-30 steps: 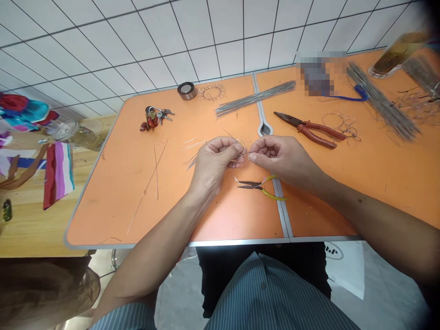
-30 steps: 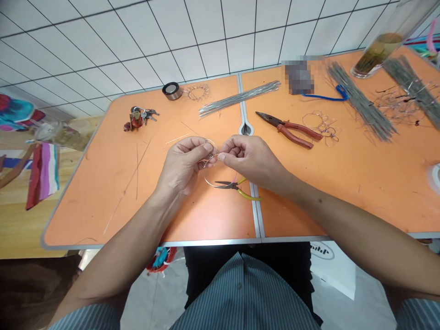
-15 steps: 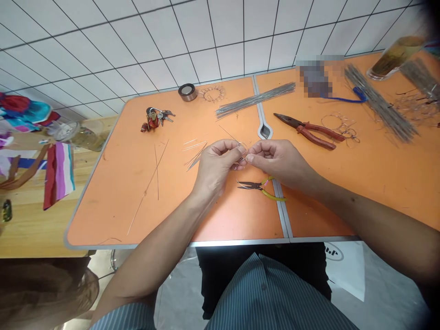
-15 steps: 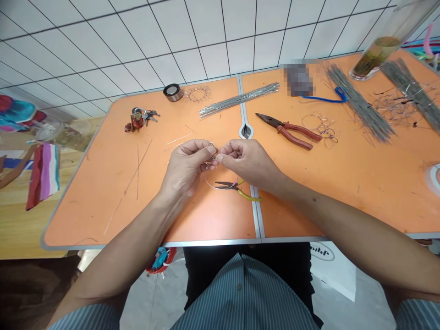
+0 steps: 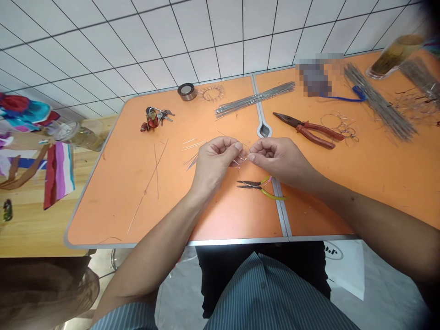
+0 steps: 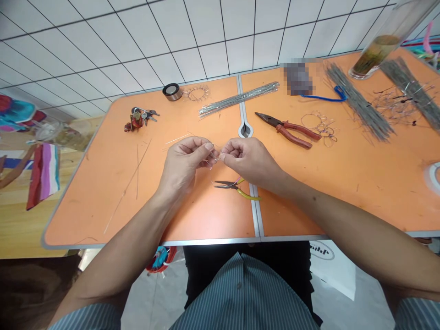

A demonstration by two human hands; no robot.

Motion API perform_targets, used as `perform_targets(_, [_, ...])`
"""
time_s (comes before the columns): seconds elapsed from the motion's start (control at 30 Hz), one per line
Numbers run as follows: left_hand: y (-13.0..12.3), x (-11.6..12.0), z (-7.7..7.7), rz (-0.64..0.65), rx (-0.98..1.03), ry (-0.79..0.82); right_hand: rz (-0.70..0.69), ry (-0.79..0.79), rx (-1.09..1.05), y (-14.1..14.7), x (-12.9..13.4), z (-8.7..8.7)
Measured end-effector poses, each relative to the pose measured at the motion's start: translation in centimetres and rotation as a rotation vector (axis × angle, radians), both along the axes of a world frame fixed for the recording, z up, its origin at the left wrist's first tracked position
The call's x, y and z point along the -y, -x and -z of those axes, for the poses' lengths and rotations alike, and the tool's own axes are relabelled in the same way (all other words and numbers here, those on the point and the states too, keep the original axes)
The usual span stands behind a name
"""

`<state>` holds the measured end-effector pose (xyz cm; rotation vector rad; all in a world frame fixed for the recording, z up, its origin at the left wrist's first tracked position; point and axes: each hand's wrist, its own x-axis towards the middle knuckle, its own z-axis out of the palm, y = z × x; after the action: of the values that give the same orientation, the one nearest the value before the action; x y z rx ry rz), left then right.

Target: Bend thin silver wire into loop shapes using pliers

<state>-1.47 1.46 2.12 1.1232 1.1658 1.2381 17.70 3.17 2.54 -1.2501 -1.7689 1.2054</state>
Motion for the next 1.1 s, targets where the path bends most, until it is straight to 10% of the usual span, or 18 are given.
perform_targets(0.4, [-0.1, 0.1, 0.2, -0.062, 0.001, -0.094, -0.060, -0.067, -0.026, -0.2, -0.1, 0.0])
perform_targets(0.57, [0.7, -0.3, 0.2, -0.148, -0.019, -0.126, 0.183, -0.386, 0.519, -5.2, -2.2, -1.5])
perform_targets(0.73, [1.1, -0.5, -0.1, -0.216, -0.022, -0.157, 0.319, -0.347, 1.130, -10.6, -3.7, -1.2])
perform_targets(1.1, [1.3, -0.6, -0.9, -0.259, 0.002, -0.166, 0.292, -0.509, 1.269, -10.2, -3.4, 1.8])
